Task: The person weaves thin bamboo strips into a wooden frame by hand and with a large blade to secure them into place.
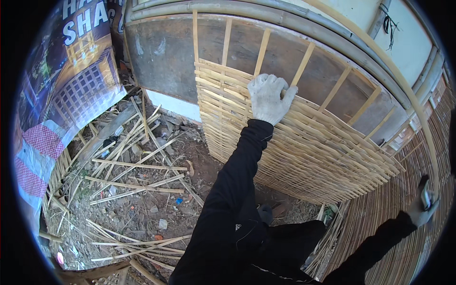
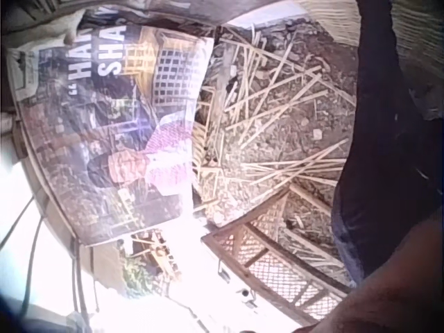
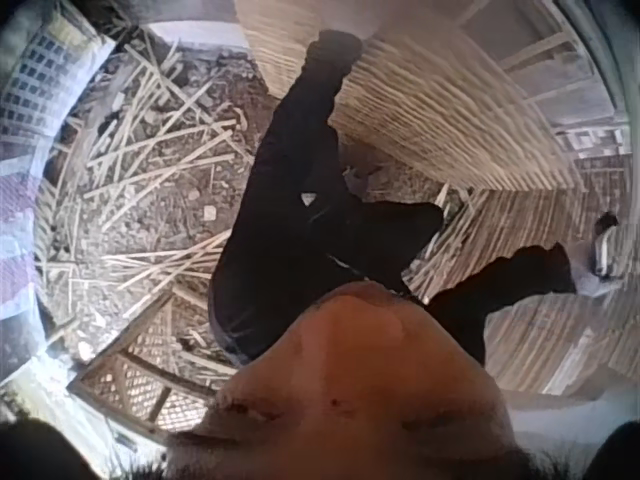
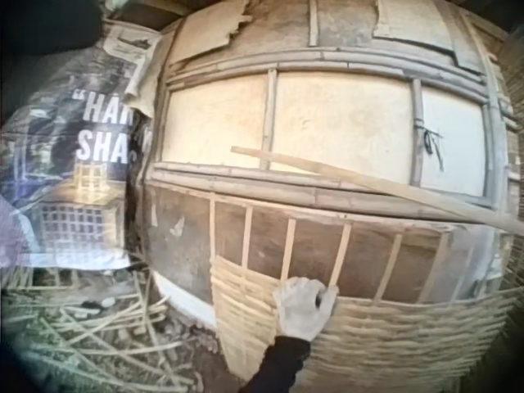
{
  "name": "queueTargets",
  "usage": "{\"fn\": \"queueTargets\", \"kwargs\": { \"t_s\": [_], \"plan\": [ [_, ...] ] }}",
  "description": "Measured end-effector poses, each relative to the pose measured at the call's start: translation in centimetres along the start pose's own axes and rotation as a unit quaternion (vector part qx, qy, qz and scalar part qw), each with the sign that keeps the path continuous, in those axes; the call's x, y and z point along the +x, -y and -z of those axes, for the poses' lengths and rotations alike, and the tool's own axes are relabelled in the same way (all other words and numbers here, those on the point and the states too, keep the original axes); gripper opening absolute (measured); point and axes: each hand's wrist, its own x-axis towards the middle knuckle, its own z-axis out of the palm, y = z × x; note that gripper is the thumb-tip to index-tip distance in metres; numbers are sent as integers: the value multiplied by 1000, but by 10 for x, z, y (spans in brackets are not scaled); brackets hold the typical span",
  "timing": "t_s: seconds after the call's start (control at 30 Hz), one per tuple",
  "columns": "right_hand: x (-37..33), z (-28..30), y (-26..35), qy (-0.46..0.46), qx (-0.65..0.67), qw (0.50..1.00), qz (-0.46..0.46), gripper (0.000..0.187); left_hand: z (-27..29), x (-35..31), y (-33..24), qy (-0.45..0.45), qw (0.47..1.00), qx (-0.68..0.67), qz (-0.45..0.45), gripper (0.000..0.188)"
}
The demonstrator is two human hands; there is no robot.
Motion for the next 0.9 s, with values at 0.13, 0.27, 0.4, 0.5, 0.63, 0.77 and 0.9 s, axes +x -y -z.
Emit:
{"fn": "queueTargets", "kwargs": {
  "t_s": [0.13, 0.27, 0.4, 0.5, 0.63, 0.77, 0.9],
  "plan": [
    [-79, -40, 34, -2, 224, 964, -145, 19, -1, 1, -3, -11, 1000, 23, -17, 24],
    [-118, -19, 21, -6, 245, 958, -151, 23, 0, -1, -4, 17, 1000, 14, -10, 26],
    [-142, -9, 15, -12, 260, 945, -197, 24, 4, 1, -4, 24, 1000, 16, 0, 24],
    [-165, -17, 15, -30, 244, 947, -205, 25, 6, 2, -6, 29, 999, 21, 4, 24],
    [-185, -32, 28, -53, 193, 958, -207, 27, 2, 2, -7, 15, 999, 32, -7, 24],
    [-195, -35, 26, -74, 170, 967, -178, 25, 0, 2, -8, 18, 999, 30, -4, 21],
    [-194, -35, 3, -95, 211, 940, -250, 25, 8, -2, -4, 12, 999, 42, -14, 19]
  ]
}}
